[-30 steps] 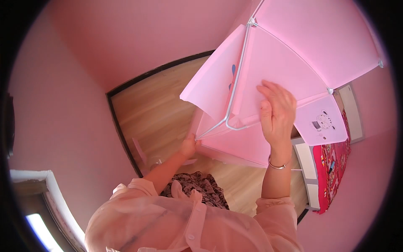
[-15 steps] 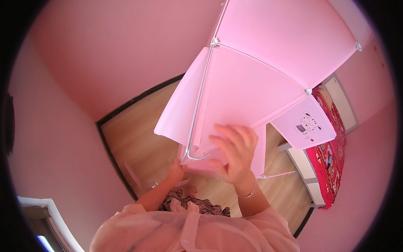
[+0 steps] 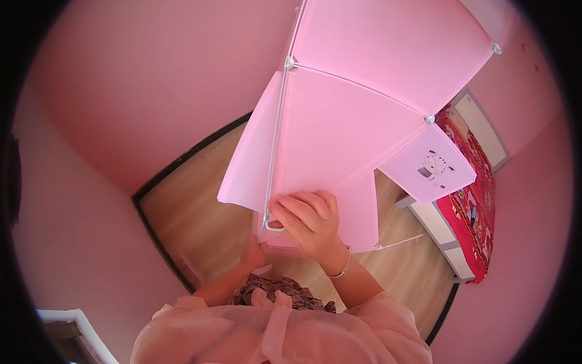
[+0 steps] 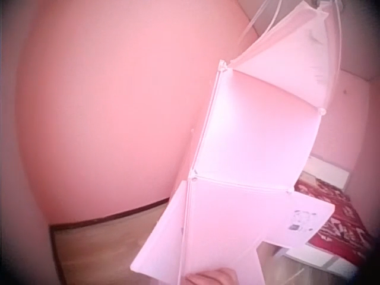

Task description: The person assembles a pink plastic wardrobe by snapping plastic panels and frames into white corner connectors by hand.

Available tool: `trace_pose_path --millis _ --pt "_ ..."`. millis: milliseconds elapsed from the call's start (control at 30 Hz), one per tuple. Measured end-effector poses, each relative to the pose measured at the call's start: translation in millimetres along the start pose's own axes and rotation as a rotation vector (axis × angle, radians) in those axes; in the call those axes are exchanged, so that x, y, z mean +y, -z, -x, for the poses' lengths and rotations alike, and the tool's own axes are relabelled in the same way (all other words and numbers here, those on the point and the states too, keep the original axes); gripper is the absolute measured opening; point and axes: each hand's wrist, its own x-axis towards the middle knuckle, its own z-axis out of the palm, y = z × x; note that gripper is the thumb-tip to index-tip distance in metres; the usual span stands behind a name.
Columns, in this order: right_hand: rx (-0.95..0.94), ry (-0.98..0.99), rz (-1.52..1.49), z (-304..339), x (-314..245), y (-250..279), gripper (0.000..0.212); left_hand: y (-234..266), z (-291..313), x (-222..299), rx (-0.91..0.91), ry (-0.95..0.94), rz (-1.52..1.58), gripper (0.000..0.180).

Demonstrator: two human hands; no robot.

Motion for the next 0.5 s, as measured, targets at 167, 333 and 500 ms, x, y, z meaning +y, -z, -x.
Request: trace_pose_path --millis 167,333,500 --pt "0.125 0.173 0.045 -26 8 9 0.024 12 -3 6 -0.049 0.044 0.025 0.029" --pt "0.179 0.219 0.066 -43 17 18 0.022 21 -4 15 -0.104 0.046 -0.050 0.031" --pt "0.257 0.267 0.170 -72 20 30 0.021 25 -4 10 -0.114 0.042 -0.048 0.032"
